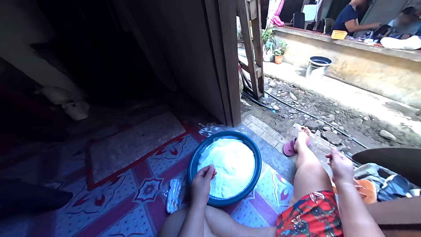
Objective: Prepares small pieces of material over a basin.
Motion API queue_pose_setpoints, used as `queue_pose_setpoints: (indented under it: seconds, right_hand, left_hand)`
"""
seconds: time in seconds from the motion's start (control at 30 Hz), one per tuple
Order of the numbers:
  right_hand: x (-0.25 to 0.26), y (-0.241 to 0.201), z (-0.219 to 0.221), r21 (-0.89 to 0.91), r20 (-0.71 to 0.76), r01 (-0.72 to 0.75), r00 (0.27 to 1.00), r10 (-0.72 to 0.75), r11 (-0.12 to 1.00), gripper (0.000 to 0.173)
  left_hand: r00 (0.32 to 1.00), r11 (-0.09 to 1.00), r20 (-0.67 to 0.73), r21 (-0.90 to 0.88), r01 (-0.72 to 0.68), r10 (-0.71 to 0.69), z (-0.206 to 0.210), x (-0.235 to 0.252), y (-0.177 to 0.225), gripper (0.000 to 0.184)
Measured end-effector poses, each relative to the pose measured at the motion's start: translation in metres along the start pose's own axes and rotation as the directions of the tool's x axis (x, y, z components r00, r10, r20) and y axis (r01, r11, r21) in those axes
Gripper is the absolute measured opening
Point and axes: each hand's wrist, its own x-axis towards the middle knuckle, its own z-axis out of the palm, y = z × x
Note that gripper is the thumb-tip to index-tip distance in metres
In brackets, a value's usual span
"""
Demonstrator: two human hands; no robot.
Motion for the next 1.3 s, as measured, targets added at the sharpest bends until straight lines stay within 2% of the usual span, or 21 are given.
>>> queue_pose_setpoints:
  seconds: [0.07,0.1,0.13,0.2,0.27,0.3,0.33,0.4,0.5,0.6,0.73,0.87,1.0,1.1,1.17,1.2,1.23,1.3]
  right_hand:
    - [-0.011,-0.029,0.036,-0.105,0.244,0.225,0.95,-0.194,0.969,0.036]
    - [-0.022,-0.038,0.058,-0.168,0.405,0.344,0.879,-0.254,0.924,0.032]
    - [-0.039,-0.046,0.083,-0.216,0.579,0.453,0.773,-0.26,0.865,0.031]
    - [-0.085,-0.046,0.132,-0.174,0.852,0.668,0.47,-0.229,0.724,0.023]
    - [-0.128,-0.034,0.164,0.017,0.956,0.8,0.163,-0.244,0.599,0.019]
    - [-0.142,-0.029,0.174,0.086,0.971,0.829,0.054,-0.232,0.553,0.021]
    - [-0.151,-0.029,0.179,0.109,0.986,0.838,-0.021,-0.168,0.535,0.023]
    - [-0.157,-0.031,0.186,0.1,0.995,0.85,-0.094,-0.039,0.518,0.025]
    - [-0.157,-0.031,0.192,0.099,0.994,0.87,-0.112,-0.002,0.483,0.02]
    - [-0.161,-0.031,0.196,0.09,0.993,0.883,-0.113,0.023,0.46,0.022]
    - [-0.162,-0.036,0.197,0.034,0.993,0.893,-0.08,0.084,0.448,0.027]
    - [-0.151,-0.04,0.194,-0.039,0.984,0.893,-0.043,0.172,0.448,0.03]
    - [-0.145,-0.036,0.188,-0.05,0.963,0.91,-0.066,0.262,0.413,0.024]
    - [-0.142,-0.054,0.178,-0.065,0.915,0.91,-0.109,0.388,0.408,0.032]
    - [-0.128,-0.087,0.174,-0.101,0.892,0.906,-0.1,0.441,0.41,0.033]
    - [-0.116,-0.103,0.175,-0.122,0.912,0.905,-0.059,0.406,0.407,0.03]
    - [-0.104,-0.117,0.178,-0.13,0.95,0.904,-0.004,0.312,0.407,0.026]
    - [-0.076,-0.133,0.198,-0.102,0.995,0.904,0.084,0.062,0.416,0.018]
  left_hand:
    - [1.0,1.0,-0.008,0.011,-0.014,0.014,0.001,0.003,-0.008,0.012]
    - [1.0,1.0,-0.018,0.014,-0.02,0.02,0.002,0.005,-0.012,0.012]
    - [0.999,1.0,-0.032,0.012,-0.025,0.026,0.003,0.007,-0.015,0.012]
    - [0.997,0.999,-0.058,0.022,-0.047,0.048,0.004,0.008,-0.017,0.012]
    - [0.993,0.997,-0.089,0.025,-0.075,0.077,0.003,0.008,-0.02,0.013]
    - [0.992,0.997,-0.103,0.023,-0.078,0.08,0.004,0.007,-0.021,0.013]
    - [0.99,0.997,-0.119,0.025,-0.075,0.078,0.004,0.005,-0.019,0.013]
    - [0.988,0.997,-0.142,0.046,-0.057,0.063,0.006,-0.001,-0.014,0.012]
    - [0.99,0.998,-0.136,0.067,-0.018,0.027,0.012,-0.007,-0.007,0.012]
    - [0.996,0.997,-0.083,0.077,-0.032,0.038,0.018,-0.008,-0.004,0.012]
    - [0.996,0.996,-0.034,0.052,-0.076,0.078,0.024,-0.012,0.008,0.012]
    - [0.999,0.999,-0.035,0.035,-0.01,0.011,0.028,-0.022,0.021,0.012]
    - [0.998,0.998,0.041,0.05,0.036,-0.038,0.03,-0.028,0.037,0.011]
    - [0.993,0.991,0.077,0.102,0.082,-0.09,0.033,-0.026,0.046,0.01]
    - [0.988,0.986,0.098,0.131,0.105,-0.118,0.037,-0.023,0.048,0.011]
    - [0.985,0.982,0.108,0.149,0.119,-0.136,0.039,-0.022,0.05,0.012]
    - [0.981,0.977,0.116,0.168,0.133,-0.154,0.041,-0.021,0.052,0.012]
    - [0.973,0.964,0.127,0.208,0.165,-0.194,0.045,-0.018,0.053,0.013]
